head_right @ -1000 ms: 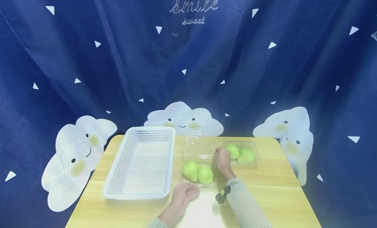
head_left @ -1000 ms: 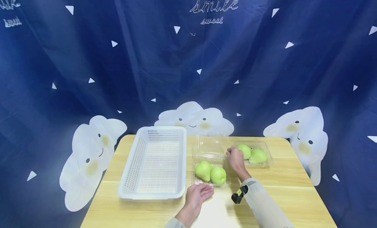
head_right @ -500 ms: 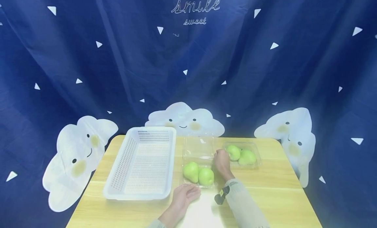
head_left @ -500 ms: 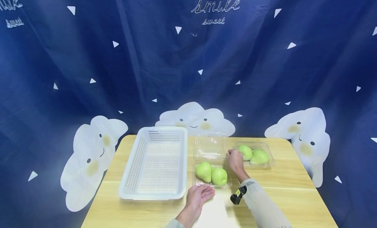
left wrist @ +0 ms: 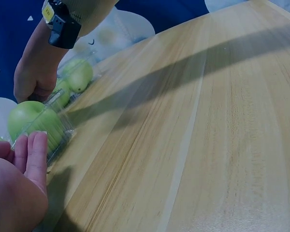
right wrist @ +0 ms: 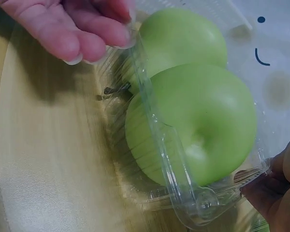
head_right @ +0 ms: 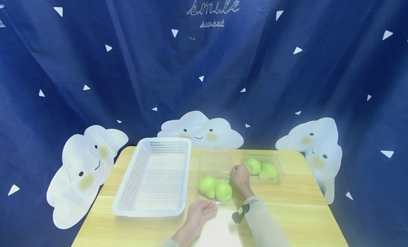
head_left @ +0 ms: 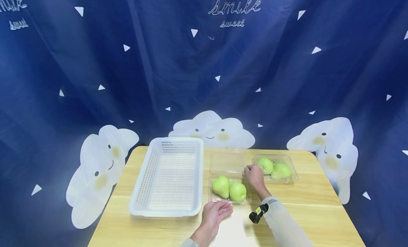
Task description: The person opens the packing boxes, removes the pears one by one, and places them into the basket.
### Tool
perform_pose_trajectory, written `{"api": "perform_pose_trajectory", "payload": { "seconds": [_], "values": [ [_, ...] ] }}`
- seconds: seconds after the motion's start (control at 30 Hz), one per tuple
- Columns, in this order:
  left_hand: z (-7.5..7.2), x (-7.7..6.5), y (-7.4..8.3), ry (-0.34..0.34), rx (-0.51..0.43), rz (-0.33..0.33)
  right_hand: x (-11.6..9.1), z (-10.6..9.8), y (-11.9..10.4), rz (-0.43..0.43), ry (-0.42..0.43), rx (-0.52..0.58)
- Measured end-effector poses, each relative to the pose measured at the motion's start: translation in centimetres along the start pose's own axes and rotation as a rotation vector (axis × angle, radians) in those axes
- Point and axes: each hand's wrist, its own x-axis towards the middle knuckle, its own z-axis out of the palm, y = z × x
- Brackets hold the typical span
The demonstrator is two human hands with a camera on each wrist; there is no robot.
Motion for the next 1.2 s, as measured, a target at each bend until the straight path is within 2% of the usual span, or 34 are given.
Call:
{"api": "perform_pose_trajectory", "payload": {
  "seconds": [0.3,0.5,0.77,0.9,1.2],
  "values": [
    [0.3,-0.2,0.0,0.013,0.013,0.006,-0.9,-0.9,0.0,0.042,-0.083,0.076],
    [0.3,-0.4,0.0,-0.003,0.018,0.018,-1.4,-1.1,0.2,0.001,-0.123,0.054],
    [0.3,-0.2,-0.1,0.011,0.019,0.028,-2.4,-1.1,0.9,-0.106,-0.110,-0.020],
    [0.4,-0.1,-0.2,0.025,0.015,0.034,-3.1,-1.0,1.2,-0.172,-0.095,-0.020],
    [0.6,-0.2,0.0,0.030,0.015,0.028,-4.6,-0.5,2.6,-0.235,-0.036,-0.043]
  ]
}}
